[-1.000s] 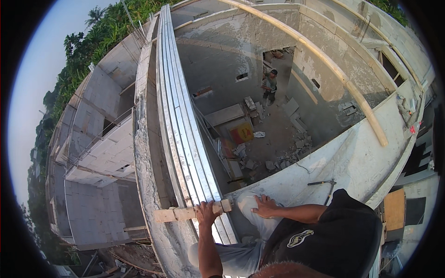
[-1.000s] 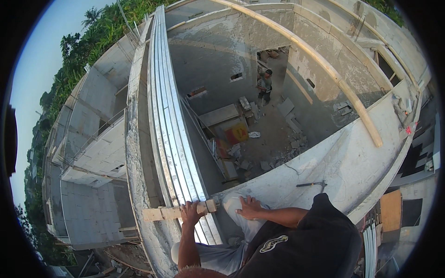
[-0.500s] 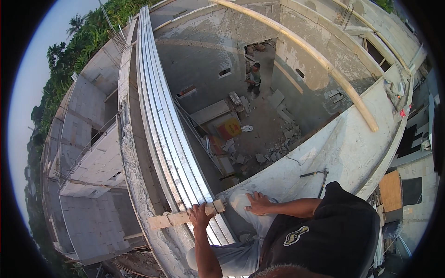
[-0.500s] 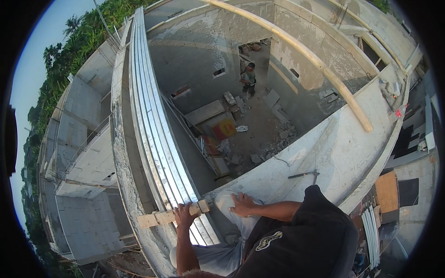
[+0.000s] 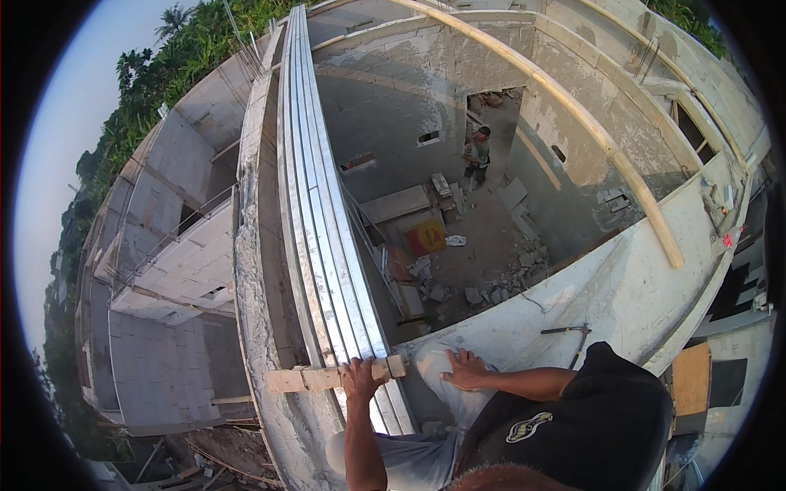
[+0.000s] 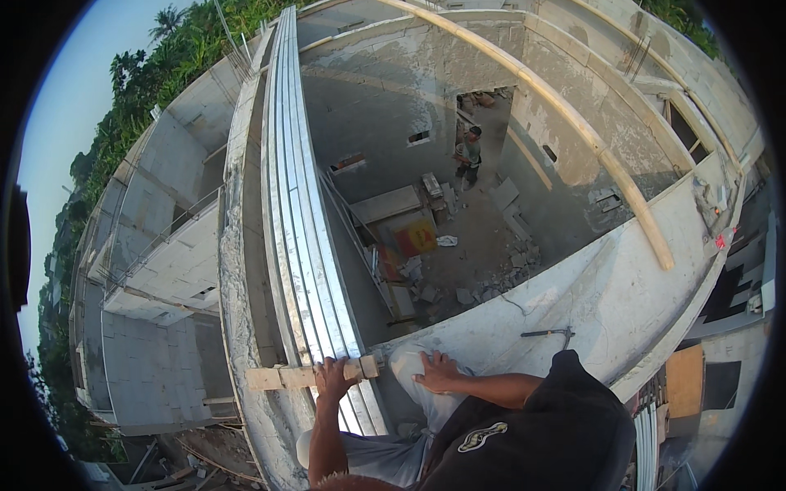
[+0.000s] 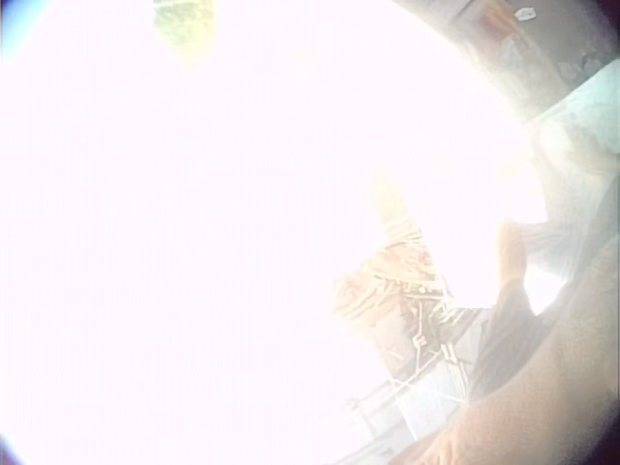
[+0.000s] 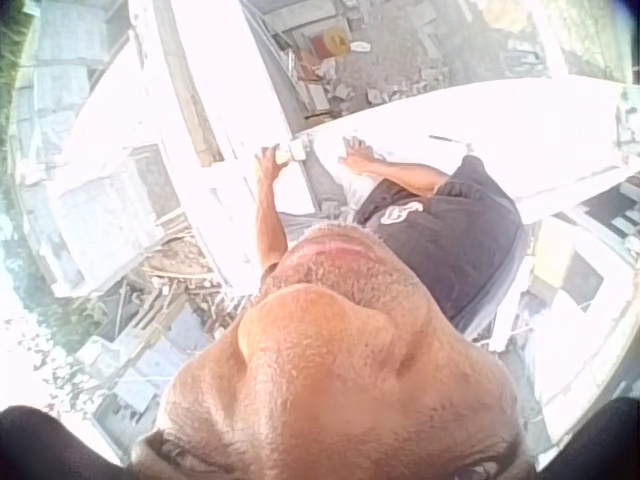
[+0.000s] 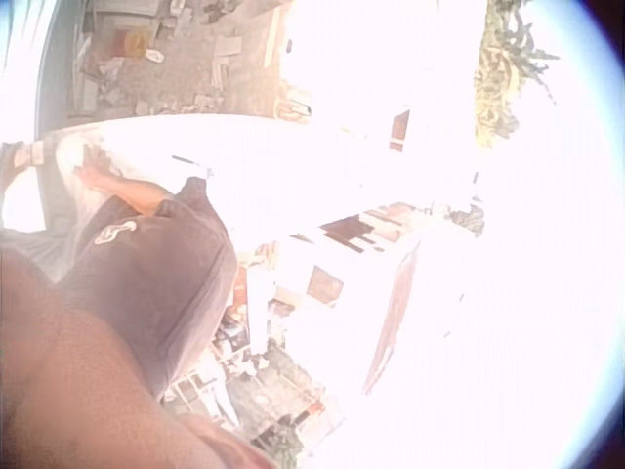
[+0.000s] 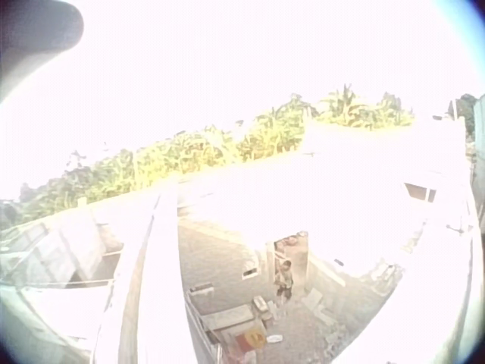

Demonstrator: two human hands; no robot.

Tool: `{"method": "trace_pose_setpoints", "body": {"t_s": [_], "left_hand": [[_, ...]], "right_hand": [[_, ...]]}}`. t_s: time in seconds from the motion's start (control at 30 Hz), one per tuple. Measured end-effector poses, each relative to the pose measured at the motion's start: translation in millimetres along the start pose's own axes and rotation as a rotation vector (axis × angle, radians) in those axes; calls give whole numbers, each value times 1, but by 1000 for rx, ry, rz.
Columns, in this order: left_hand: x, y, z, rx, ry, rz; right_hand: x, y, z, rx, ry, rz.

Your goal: The person secures metal beams with wire using pliers.

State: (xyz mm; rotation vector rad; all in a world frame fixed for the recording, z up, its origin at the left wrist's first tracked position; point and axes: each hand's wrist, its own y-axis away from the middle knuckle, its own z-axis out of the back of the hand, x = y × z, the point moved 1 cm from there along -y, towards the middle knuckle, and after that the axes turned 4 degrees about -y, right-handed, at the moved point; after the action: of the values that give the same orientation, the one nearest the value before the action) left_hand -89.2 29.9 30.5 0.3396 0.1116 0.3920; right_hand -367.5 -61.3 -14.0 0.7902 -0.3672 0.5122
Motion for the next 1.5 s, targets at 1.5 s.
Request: {"method": "trace_pose_setpoints", "body": {"t_s": [1.5], "left_hand": [[-19, -3, 8, 120, -25, 51]], "right_hand": [[-6, -1, 4, 32, -27, -17]]}}
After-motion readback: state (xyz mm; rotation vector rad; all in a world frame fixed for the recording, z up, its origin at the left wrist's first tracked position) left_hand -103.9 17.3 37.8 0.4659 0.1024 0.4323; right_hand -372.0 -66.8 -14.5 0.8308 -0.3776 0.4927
